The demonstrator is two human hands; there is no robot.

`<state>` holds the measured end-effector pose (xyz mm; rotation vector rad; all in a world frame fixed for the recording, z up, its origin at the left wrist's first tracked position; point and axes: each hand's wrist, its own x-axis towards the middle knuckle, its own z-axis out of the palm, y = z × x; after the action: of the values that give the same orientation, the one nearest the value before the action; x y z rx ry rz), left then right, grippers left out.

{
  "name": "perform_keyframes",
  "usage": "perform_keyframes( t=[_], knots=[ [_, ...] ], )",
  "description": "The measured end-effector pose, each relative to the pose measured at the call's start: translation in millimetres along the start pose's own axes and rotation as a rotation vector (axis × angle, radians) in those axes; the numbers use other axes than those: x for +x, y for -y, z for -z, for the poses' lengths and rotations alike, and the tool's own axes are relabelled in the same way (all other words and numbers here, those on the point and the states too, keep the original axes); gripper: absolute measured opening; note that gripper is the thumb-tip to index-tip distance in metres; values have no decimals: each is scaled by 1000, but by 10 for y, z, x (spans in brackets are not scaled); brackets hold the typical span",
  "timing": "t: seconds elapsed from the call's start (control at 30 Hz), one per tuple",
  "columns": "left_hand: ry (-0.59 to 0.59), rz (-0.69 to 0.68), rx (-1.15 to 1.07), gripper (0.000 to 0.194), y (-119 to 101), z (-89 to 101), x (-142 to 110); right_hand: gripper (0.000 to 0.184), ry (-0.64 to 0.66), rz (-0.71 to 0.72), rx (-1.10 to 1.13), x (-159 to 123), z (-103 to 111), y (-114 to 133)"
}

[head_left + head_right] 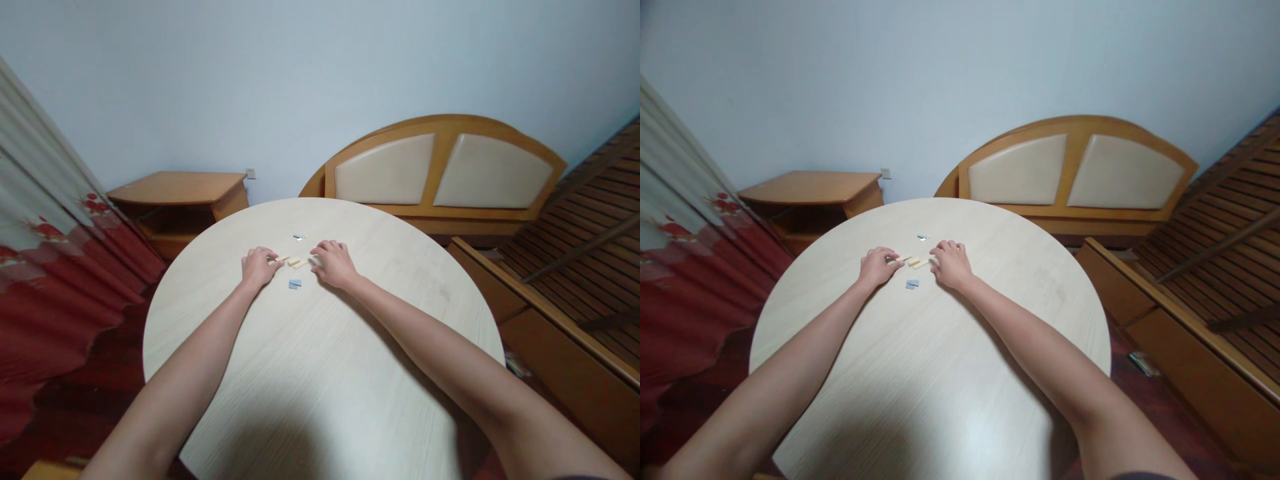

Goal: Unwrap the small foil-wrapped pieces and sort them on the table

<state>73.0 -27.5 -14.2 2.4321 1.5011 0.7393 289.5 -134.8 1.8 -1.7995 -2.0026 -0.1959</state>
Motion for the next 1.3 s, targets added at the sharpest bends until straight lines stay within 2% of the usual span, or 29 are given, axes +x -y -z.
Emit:
perform_keyframes(
  t=[0.1,0.27,0.4,0.53,0.73,0.93,1.03,1.1,1.2,1.3],
  knots=[
    [25,-29,-23,23,27,-40,13,23,73,-20,-71,201,-27,40],
    [46,-79,-54,19,78,-72,36,12,131,-36,-79,409,-100,132],
    [40,-70,-54,18,64,-65,35,15,158,-17,-79,467,-146,227],
    [50,-14,-53,27,21,-46,33,17,163,-20,-88,531,-166,251],
    [49,-27,-57,35,-16,-33,21,34,163,-39,-80,734,-174,110],
    [103,-6,4,41,-62,11,3,34,261,22,-175,788,-186,2],
    [125,3,15,42,-84,31,-3,35,250,-20,-213,737,-148,-131],
    [133,12,14,43,-95,42,-7,34,246,-93,-236,679,-101,-311],
    [136,21,13,42,-109,55,-11,30,246,-245,-243,543,-27,-701],
    [134,24,18,42,-119,61,-12,29,176,-413,-115,355,12,-1109]
  ],
)
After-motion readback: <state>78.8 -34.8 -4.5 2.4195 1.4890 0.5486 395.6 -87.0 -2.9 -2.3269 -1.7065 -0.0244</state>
